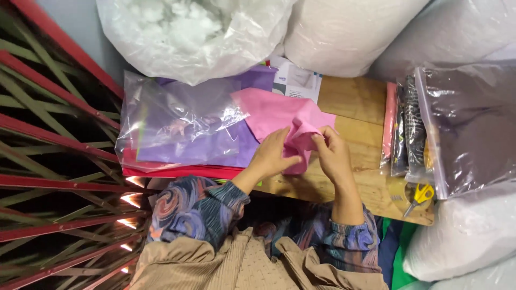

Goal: The person handles a pillow cover inside a plastic bag by smoothing it out and pressing on it, then takes a pink pillow cover and folds it while checking the zipper.

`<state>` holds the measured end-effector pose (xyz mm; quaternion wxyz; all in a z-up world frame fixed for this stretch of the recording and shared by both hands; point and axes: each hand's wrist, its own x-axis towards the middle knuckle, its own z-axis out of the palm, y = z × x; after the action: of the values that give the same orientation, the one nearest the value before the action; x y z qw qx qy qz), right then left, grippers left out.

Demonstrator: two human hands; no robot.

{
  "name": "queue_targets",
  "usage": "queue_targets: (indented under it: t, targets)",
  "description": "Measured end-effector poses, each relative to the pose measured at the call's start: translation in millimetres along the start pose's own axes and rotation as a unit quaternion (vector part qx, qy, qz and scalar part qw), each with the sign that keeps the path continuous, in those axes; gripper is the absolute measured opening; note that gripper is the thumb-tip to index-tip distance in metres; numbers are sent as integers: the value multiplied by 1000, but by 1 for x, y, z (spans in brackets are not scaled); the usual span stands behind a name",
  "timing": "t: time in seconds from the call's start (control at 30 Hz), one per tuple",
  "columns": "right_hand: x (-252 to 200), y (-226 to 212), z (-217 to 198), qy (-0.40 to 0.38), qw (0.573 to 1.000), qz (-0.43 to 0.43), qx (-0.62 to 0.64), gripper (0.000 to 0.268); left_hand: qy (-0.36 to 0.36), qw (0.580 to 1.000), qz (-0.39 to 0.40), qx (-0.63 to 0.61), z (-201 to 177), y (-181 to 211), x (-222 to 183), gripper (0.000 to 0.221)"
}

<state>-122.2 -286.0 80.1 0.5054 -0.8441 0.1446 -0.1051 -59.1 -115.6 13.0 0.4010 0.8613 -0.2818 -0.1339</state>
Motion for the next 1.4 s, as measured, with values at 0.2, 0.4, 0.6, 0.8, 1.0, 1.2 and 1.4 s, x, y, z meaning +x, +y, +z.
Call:
queue_targets:
  t: [0.2, 0.4, 0.6, 0.8, 1.0, 1.2, 1.4]
  targets:
    - [3, 12, -35, 8, 886, -26, 463, 19, -71, 996, 8, 62, 9, -4, 13, 34]
    - [32, 47, -85, 167, 839, -36, 517, 21, -57, 998, -40, 5, -47, -18, 20, 23]
    - [42, 66, -99, 253, 828, 22, 500, 14, 35, 968, -94, -230, -77, -22, 17, 21]
    - [38, 56, -69, 338, 940, -39, 23, 24, 104, 933, -89, -331, -75, -26, 12, 17]
    - [27, 5, 13, 142, 949, -200, -197, 33, 89, 973, -42, -211, -83, 10, 2, 17]
    - [3, -18, 51, 54, 937, -224, -263, 22, -12, 989, -56, -138, -68, 17, 1, 19]
    - [-3, -24, 38, -6, 976, -130, -174, 14, -40, 987, -73, -139, -68, 23, -4, 25]
